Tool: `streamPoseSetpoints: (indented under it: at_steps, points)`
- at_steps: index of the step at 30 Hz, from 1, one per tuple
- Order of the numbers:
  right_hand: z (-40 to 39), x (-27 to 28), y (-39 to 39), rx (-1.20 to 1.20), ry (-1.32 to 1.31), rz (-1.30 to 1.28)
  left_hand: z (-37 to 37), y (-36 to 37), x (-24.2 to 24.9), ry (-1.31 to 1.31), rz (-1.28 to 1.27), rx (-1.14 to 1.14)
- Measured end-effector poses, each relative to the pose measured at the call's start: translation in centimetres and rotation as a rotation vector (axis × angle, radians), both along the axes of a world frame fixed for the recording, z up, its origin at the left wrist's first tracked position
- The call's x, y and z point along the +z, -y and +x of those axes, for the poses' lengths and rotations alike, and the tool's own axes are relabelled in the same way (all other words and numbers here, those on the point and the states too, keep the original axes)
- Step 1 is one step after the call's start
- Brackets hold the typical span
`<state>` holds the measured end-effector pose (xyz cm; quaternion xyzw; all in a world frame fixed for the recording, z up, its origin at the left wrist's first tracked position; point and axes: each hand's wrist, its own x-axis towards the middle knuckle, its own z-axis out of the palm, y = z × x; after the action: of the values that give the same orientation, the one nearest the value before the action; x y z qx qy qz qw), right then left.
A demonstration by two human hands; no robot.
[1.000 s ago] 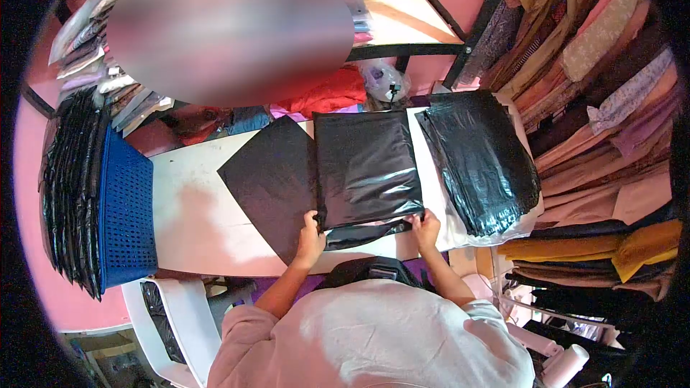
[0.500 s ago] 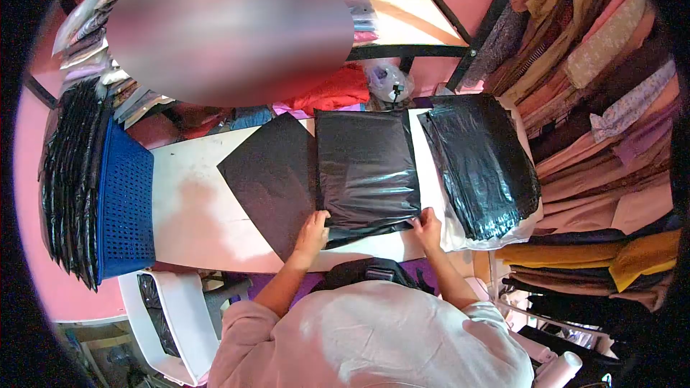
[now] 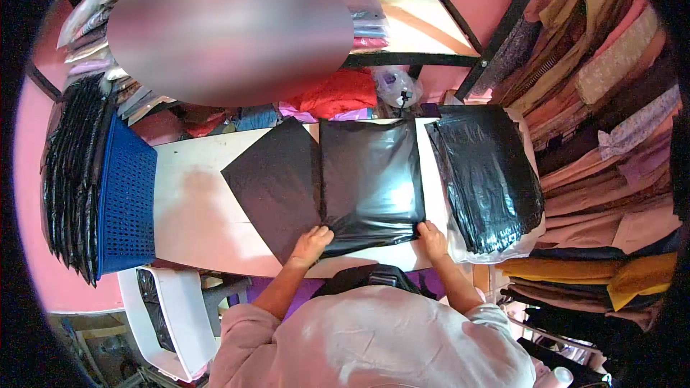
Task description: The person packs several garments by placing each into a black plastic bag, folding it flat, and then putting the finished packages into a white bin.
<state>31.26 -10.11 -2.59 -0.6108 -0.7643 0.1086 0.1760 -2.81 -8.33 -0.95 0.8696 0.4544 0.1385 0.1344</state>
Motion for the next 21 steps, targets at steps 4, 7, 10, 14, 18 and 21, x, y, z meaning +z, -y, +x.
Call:
streamPoseSetpoints:
  at_steps: [4, 7, 10, 14, 18, 21]
  points:
    - [0.5, 2.3, -1.4, 0.016, -0.025, -0.222, 0.7, 0.1, -0.5, -0.021, -0.049, 0.036]
    - [-0.9, 7.5, -3.2, 0.037, -0.073, -0.166, 1.1, -1.5, 3.7, 0.087, -0.059, -0.136]
    - [-3.9, 6.4, -6.0, -0.045, -0.275, 0.207, 3.7, -3.7, 4.3, 0.190, 0.067, -0.035]
    - [-6.6, 4.2, -7.9, -0.062, 0.127, -0.005, 8.2, -6.6, 3.5, -0.020, 0.077, 0.345]
    - [-5.9, 2.2, -8.3, -0.029, 0.178, -0.053, 8.3, -6.7, 1.8, -0.122, -0.013, 0.334]
    - [-5.7, 2.2, -8.5, -0.019, 0.161, -0.091, 8.2, -6.8, 1.2, -0.098, -0.010, 0.337]
